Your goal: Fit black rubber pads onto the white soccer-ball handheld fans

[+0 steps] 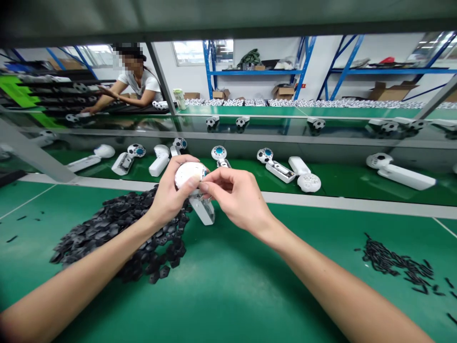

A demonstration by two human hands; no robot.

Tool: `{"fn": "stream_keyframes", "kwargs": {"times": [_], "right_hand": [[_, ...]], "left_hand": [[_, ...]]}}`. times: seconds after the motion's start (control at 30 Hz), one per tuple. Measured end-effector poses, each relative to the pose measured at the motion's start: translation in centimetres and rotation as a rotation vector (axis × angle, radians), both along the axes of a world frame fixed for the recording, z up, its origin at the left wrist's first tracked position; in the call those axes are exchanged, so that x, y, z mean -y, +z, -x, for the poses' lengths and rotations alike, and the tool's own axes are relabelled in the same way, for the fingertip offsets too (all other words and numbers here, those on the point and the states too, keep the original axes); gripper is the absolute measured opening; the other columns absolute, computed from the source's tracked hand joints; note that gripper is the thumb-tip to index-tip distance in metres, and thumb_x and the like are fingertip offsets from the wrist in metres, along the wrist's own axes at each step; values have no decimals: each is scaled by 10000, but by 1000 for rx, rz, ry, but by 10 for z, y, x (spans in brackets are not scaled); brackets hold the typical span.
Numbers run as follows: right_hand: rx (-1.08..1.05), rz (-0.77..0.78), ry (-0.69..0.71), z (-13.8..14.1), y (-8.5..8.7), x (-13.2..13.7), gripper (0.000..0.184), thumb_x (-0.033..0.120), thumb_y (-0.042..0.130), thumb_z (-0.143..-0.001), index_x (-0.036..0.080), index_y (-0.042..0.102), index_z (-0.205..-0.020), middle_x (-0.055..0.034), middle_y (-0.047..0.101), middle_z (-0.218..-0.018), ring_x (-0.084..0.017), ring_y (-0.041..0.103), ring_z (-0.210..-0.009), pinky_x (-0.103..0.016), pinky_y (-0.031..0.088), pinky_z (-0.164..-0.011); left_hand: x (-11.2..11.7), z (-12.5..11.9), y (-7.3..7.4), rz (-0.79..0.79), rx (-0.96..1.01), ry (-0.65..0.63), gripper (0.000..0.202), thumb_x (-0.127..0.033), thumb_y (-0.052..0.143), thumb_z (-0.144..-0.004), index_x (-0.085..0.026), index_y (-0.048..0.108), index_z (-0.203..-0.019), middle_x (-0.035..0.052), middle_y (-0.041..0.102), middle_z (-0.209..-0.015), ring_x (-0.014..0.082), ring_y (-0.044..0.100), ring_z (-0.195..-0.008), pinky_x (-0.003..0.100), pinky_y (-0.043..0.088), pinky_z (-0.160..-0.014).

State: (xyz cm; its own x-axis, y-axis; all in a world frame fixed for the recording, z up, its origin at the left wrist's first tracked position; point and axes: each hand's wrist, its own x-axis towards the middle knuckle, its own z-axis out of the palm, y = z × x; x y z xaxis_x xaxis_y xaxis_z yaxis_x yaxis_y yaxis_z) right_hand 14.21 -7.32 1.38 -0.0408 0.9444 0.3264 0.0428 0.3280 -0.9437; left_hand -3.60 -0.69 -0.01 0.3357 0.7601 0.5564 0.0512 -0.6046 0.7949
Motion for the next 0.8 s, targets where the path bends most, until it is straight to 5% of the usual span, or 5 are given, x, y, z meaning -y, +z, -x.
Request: {"fn": "stream_keyframes", "kwargs": {"times": [0.17,0.43,0.67,0.8], "right_hand": [[74,-19,17,0,0,2,133,309,789,-909,179,813,-920,-34,831,-881,-203,790,-804,-319,649,-764],[166,-13,161,-14,12,1,154,295,730,-966,177,829,-954,-45,835,-878,-201,814,-834,-312,671,-791],[116,-54,-107,-20,33,9,246,388,913,-856,175,789,-850,-18,778,-711,-146,729,-591,-235,603,-573],[291,-104,-4,-8,34,24,150,280,802,-959,196,775,-837,13,760,-681,-123,698,-546,-222,542,-545]], "left_hand": [[-2,1,-3,-10,41,2,636,-573,976,-700,-211,607,-1071,23,664,-929,156,624,-746,255,515,-632],[2,-1,-5,-71,49,57,433,-456,892,-815,-201,633,-1051,27,671,-914,151,619,-740,258,484,-619],[5,-5,-3,-17,73,34,402,-442,855,-838,-196,634,-1067,37,668,-946,156,612,-731,278,491,-631],[5,-6,-3,-17,106,19,371,-405,854,-814,-194,652,-1042,34,675,-929,159,604,-744,276,490,-646]]}}
